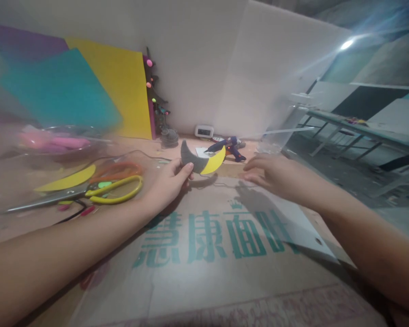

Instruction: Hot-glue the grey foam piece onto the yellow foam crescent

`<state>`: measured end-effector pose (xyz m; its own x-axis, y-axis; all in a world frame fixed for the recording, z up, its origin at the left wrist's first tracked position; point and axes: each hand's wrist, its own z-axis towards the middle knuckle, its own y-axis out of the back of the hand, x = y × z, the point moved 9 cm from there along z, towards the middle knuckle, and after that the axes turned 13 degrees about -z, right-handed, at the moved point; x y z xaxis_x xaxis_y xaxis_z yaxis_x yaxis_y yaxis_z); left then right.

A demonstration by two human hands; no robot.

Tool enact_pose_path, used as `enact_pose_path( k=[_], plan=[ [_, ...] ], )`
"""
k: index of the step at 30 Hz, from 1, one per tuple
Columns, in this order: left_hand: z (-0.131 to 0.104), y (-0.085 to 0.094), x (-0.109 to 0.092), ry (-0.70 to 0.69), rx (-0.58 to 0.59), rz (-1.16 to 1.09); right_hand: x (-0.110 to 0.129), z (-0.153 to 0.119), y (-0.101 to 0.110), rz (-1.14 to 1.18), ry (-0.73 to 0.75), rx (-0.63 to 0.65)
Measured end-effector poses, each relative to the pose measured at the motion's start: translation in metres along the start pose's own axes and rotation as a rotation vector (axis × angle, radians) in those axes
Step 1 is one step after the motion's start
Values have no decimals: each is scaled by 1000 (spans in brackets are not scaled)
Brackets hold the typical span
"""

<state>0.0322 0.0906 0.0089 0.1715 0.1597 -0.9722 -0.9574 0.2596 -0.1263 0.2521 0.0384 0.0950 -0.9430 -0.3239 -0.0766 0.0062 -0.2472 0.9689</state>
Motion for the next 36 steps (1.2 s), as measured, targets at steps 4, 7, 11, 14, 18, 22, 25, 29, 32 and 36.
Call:
enact_pose_path(
  k=[4,7,11,14,18,22,25,29,32,36],
  plan=[
    [0,-1,3,5,2,-62,-52,14,-7,-93,-180,38],
    [1,-1,0,-19,19,28,-68,20,-17,-85,-232,41],
    [2,1,-2,-23,21,99,-72,24,-39,-41,-260,61],
    [4,1,1,-12,28,97,-69,33,-47,22,-225,-12],
    [5,0,3,-21,37,71,-66,60,-61,248,-188,-49],
    [5,-1,3,-4,46,77,-72,89,-76,431,-294,-34],
    [4,-2,2,-2,46,76,-69,101,-84,478,-320,-35],
    [4,-4,2,-13,68,65,-63,104,-93,553,-366,-58],
    [4,-6,2,-12,92,74,-65,102,-94,593,-406,-76],
    [4,-5,2,-7,82,93,-71,97,-88,654,-429,-75]
  ],
)
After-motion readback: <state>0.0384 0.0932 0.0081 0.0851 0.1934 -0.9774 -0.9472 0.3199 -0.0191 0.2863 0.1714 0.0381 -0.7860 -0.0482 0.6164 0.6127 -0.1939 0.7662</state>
